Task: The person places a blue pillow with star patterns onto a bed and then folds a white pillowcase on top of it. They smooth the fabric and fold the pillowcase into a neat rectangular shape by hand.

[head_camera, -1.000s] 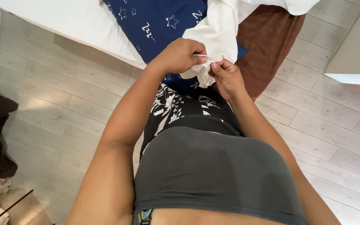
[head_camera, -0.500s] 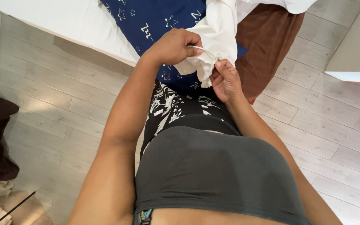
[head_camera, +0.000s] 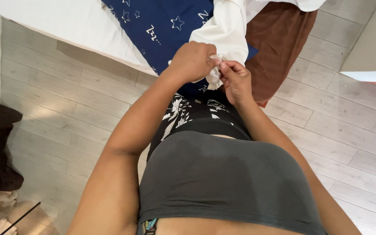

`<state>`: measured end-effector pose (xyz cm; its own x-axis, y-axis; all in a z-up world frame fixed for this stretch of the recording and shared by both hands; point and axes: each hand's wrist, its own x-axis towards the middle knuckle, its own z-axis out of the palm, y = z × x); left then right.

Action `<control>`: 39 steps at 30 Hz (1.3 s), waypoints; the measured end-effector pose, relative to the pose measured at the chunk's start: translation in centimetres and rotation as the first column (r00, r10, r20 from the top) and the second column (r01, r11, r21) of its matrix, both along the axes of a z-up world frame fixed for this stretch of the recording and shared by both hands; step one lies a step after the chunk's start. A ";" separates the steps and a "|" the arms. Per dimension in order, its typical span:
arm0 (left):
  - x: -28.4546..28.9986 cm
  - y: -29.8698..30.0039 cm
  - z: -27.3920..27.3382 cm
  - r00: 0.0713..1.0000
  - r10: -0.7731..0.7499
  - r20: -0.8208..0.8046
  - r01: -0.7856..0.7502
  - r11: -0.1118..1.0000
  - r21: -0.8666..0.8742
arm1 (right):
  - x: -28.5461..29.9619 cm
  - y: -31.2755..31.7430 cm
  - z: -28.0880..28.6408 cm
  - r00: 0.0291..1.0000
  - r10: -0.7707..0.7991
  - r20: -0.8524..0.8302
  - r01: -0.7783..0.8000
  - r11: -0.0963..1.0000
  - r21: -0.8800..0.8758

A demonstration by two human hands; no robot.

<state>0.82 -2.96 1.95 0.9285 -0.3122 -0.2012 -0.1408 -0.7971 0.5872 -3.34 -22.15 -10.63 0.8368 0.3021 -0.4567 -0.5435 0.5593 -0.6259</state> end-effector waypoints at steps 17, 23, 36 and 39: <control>1.1 3.6 5.0 0.998 0.028 0.059 -0.024 0.998 -0.059 | -0.8 -1.3 -1.9 0.991 -0.088 0.103 0.084 0.996 0.042; 1.0 4.1 0.8 0.941 -0.094 0.324 0.095 0.995 0.013 | -0.6 -0.7 1.9 0.994 -0.065 -0.089 0.076 0.989 0.124; -0.2 0.3 -0.9 0.986 -0.031 -0.161 0.009 0.991 -0.136 | -1.4 -1.3 -1.9 0.999 -0.048 0.016 0.048 0.999 0.026; 0.6 1.1 -0.3 0.985 -0.118 -0.126 0.106 0.990 -0.093 | -1.0 -1.2 -0.4 0.999 0.033 -0.041 -0.031 0.999 0.040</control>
<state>1.45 -1.81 1.60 0.8540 -0.4340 -0.2869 -0.1435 -0.7265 0.6720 -4.31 -23.40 -11.06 0.8069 0.3472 -0.4778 -0.5866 0.5651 -0.5801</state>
